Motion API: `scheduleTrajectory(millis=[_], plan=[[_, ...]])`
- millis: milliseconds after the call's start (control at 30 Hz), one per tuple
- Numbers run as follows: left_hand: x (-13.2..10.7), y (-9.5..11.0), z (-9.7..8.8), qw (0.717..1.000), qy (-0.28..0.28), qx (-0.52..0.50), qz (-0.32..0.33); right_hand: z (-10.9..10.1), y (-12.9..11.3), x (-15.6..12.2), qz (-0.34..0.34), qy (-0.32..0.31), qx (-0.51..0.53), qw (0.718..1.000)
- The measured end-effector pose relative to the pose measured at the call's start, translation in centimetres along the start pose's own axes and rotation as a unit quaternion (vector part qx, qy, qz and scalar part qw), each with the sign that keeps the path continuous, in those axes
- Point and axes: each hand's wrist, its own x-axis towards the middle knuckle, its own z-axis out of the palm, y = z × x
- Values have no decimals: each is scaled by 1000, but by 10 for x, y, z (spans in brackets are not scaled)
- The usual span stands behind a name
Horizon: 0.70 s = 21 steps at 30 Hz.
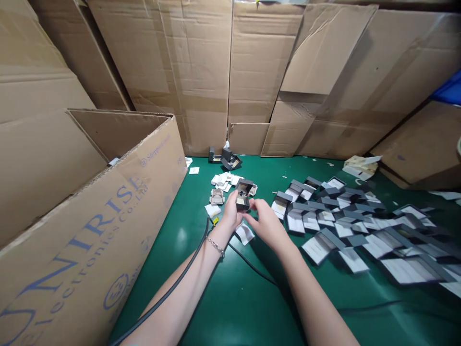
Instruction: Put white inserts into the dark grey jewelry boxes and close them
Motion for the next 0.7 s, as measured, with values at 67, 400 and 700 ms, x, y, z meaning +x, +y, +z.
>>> scheduleTrajectory(millis=[67, 400, 700], plan=[[-4, 3, 4, 999, 18, 2, -33, -6, 1, -4, 54, -121, 1, 991], [-10, 4, 7, 998, 14, 29, -47, -2, -17, -13, 111, -247, -21, 962], [-13, 6, 11, 995, 9, 48, -83, 1, -4, -8, 105, -223, 79, 966]])
